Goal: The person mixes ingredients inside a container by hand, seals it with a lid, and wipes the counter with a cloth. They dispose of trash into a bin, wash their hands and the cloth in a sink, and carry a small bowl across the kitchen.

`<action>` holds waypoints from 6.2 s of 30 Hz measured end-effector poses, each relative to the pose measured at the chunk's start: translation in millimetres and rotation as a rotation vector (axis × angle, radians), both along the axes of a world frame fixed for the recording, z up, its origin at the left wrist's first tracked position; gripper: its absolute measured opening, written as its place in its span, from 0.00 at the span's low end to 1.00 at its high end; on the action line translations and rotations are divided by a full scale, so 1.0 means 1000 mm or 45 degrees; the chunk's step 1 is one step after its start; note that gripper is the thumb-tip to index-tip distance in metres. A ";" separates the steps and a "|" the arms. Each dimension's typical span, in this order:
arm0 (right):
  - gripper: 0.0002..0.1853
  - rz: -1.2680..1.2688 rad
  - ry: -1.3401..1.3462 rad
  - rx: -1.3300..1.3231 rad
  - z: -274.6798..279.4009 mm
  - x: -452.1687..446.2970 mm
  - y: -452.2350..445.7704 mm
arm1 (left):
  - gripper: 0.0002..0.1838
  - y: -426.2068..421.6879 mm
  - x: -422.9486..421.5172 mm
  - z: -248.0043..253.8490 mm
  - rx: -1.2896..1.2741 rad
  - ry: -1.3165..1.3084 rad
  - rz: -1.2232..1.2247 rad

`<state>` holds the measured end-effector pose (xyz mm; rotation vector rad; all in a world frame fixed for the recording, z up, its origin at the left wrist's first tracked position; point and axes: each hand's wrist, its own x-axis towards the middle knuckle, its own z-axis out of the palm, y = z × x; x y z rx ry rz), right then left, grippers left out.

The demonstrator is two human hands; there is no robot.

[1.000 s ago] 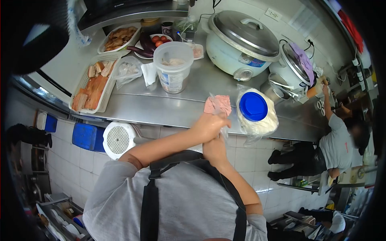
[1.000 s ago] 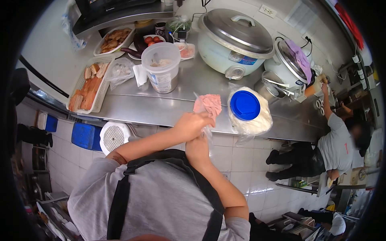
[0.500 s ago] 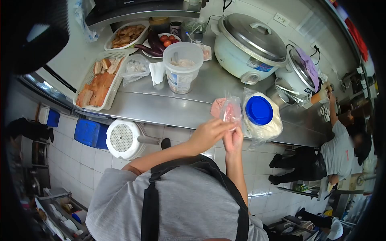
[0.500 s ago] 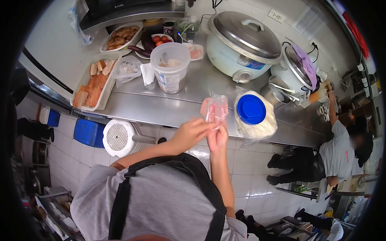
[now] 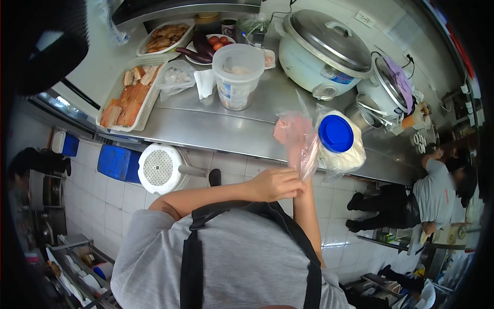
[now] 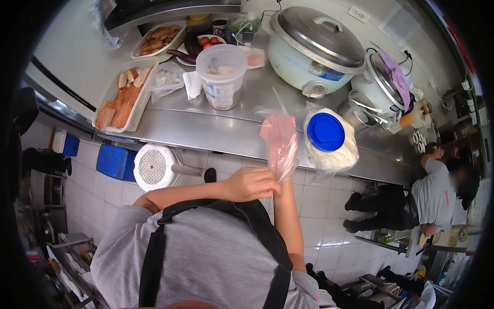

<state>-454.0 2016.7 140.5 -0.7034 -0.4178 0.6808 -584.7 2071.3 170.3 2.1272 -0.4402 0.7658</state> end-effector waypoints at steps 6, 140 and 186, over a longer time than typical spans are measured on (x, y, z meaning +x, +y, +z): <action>0.40 -0.028 -0.459 -0.119 -0.048 0.018 -0.003 | 0.12 -0.006 0.004 -0.003 -0.057 0.067 0.063; 0.12 0.777 -2.869 -1.906 0.052 0.100 0.371 | 0.42 0.334 0.048 -0.007 -1.655 0.666 0.271; 0.24 0.195 -2.568 -2.015 0.035 0.101 0.372 | 0.48 0.326 0.049 -0.017 -1.788 0.530 0.242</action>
